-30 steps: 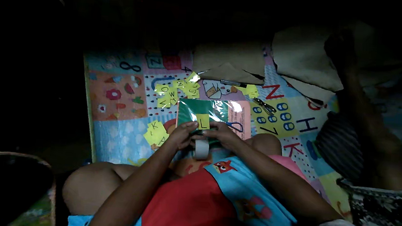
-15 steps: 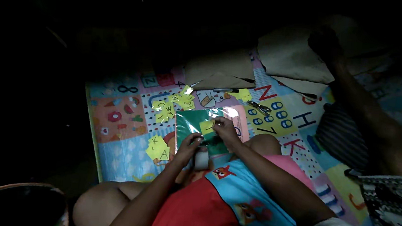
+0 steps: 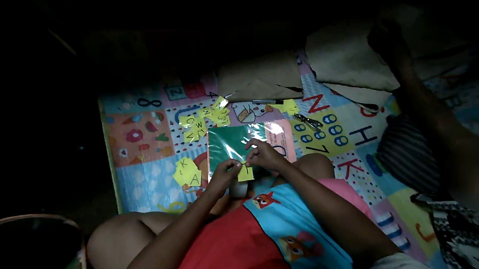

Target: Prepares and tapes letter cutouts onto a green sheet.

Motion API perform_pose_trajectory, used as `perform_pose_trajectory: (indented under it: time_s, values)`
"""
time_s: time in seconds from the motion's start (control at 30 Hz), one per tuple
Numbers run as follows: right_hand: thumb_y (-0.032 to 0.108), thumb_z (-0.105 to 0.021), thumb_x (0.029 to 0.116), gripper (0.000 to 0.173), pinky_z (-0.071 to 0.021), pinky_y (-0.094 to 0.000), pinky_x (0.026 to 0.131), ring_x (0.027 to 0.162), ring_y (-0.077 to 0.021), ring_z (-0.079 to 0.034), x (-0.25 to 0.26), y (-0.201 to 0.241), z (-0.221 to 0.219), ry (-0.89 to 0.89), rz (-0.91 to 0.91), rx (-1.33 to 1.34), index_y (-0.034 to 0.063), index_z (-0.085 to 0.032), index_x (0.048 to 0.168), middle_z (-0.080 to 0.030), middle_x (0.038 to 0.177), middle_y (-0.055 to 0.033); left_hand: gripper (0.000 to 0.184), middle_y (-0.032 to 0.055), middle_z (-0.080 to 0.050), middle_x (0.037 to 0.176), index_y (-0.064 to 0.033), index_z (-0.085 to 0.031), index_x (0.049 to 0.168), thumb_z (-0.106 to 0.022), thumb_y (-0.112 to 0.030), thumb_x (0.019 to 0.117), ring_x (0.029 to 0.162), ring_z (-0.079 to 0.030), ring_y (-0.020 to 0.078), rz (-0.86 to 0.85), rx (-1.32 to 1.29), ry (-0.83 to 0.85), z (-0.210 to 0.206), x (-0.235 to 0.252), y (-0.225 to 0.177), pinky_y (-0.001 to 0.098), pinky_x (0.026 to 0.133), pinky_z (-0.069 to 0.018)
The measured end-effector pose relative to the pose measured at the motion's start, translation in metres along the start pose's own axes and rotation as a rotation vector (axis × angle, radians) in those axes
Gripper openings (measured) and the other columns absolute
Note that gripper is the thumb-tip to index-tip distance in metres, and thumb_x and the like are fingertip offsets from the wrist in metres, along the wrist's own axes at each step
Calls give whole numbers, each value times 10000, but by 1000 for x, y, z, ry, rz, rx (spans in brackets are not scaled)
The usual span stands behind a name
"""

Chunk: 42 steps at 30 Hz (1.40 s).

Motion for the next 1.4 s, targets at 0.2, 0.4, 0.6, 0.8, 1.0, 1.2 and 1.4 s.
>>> perform_pose_trajectory:
  time_s: [0.2,0.4,0.6,0.8,1.0,1.2,1.4]
  values:
    - [-35,-749,887,243,-549,-350,752,788,-190,-634,2,-10,-9,-120,45,82,-82,-589,1063,-665,943,-170,230,117,-576,1005,60,-589,1149,-476,-130,1088,791,-583,130,85,-94,-114,-3,-2,-2,307,734,-531]
    - [-27,-715,919,192,-553,-317,793,826,-165,-641,-4,-7,-14,-185,50,102,-76,-704,1104,-697,992,-173,208,104,-576,966,64,-546,1187,-506,-103,1071,762,-567,108,24,-107,-147,-6,0,4,284,711,-512]
    - [-32,-698,924,205,-564,-328,818,865,-178,-674,-9,-13,-9,-210,55,88,-74,-717,1124,-720,1048,-186,447,211,-622,1158,59,-333,1435,-526,-82,1057,920,-653,196,-136,113,-168,-11,-6,7,357,821,-542]
    - [-35,-694,924,208,-563,-335,804,862,-187,-672,-12,-19,-8,-209,79,57,-74,-720,1126,-717,1055,-192,367,257,-629,1192,87,-460,1373,-534,-60,1045,937,-676,257,-287,252,-145,-15,-5,10,396,837,-557]
    - [-40,-694,918,226,-568,-339,773,828,-183,-668,-12,-19,-11,-212,49,121,-77,-705,1141,-708,1089,-190,287,222,-624,1167,93,-539,1268,-588,-21,1009,938,-656,195,-288,155,-176,-15,-3,11,338,819,-557]
    - [-37,-695,922,219,-568,-337,762,797,-166,-660,-10,-22,-16,-174,26,94,-65,-709,1139,-705,1093,-184,241,222,-624,1178,102,-590,1209,-613,25,982,983,-644,208,-280,120,-192,-16,0,14,339,859,-549]
    - [-8,-712,929,194,-568,-375,835,885,-212,-690,-10,-20,-16,-187,9,41,-56,-728,1116,-725,1083,-186,241,217,-641,1153,92,-618,1199,-631,28,968,957,-652,201,-289,120,-208,-15,0,15,331,835,-552]
Point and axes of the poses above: each hand's wrist, its own x-axis towards the middle knuckle, its own z-axis out of the back of the hand, y = z × x, the point moved 2 cm from there along x, towards the middle knuckle
